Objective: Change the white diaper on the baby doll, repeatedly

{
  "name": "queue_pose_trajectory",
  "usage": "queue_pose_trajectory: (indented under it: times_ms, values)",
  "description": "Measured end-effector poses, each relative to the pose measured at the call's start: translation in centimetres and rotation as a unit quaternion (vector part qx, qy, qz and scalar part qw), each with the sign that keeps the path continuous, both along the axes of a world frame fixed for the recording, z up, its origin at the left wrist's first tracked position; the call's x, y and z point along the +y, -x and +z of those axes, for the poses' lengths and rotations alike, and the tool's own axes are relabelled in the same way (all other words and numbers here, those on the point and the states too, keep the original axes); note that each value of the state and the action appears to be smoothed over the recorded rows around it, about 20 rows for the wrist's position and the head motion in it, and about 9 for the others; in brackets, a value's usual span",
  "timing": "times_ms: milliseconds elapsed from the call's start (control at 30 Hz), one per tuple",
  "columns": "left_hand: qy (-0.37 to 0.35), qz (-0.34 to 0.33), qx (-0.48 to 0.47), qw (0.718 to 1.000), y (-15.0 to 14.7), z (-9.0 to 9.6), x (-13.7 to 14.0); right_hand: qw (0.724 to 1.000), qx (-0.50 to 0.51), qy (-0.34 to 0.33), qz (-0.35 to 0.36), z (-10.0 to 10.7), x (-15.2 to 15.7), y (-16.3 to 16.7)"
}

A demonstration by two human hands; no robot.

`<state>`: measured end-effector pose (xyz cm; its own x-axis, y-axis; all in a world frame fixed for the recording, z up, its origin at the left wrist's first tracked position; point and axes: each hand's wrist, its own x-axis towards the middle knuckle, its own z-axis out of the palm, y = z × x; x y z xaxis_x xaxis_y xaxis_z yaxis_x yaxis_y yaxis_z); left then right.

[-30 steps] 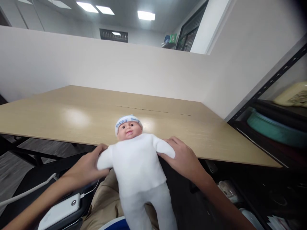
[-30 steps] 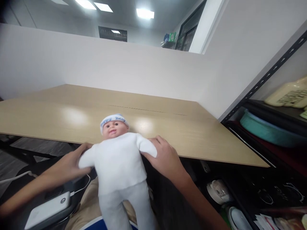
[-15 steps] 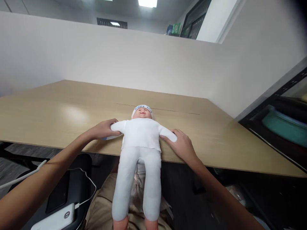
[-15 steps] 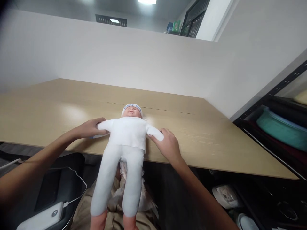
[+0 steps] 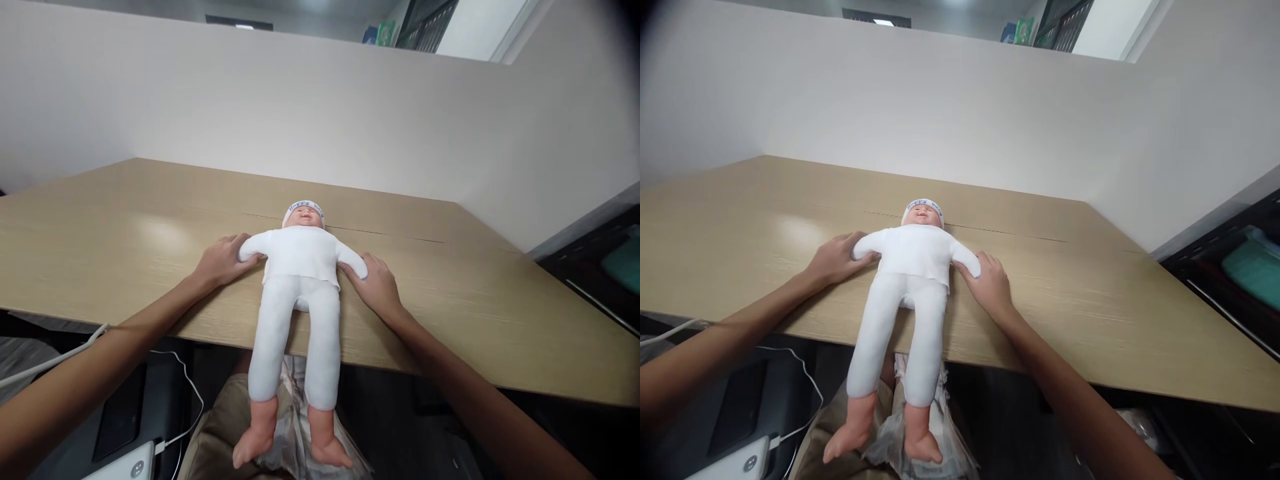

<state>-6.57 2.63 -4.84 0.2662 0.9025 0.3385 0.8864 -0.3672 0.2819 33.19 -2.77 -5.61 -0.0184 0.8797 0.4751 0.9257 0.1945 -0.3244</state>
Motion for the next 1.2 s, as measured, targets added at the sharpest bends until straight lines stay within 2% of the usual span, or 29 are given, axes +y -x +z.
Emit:
queue_pose_trajectory:
  times_ms: [333, 500, 867, 1000, 1200]
  values:
    - [-0.020, 0.025, -0.005, 0.999, -0.3, -0.3, 7.4, 1.000, 0.007, 0.019, 0.020, 0.0, 8.1, -0.4]
    - [-0.053, 0.021, 0.002, 0.998, 0.1, -0.8, 11.3, 0.999, 0.005, -0.005, 0.043, -0.3, 12.2, -0.8]
    - [-0.093, 0.037, 0.021, 0.995, -0.9, -1.4, 20.3, 0.999, 0.004, -0.032, 0.022, -0.1, 19.9, -1.1]
    - [-0.093, 0.026, 0.031, 0.995, -0.9, -1.4, 21.1, 0.999, 0.010, -0.023, 0.024, -0.1, 20.6, -1.1]
    - [-0.099, -0.003, 0.036, 0.994, 0.2, -1.6, 19.6, 0.999, 0.021, -0.007, 0.034, 0.1, 19.0, -1.0]
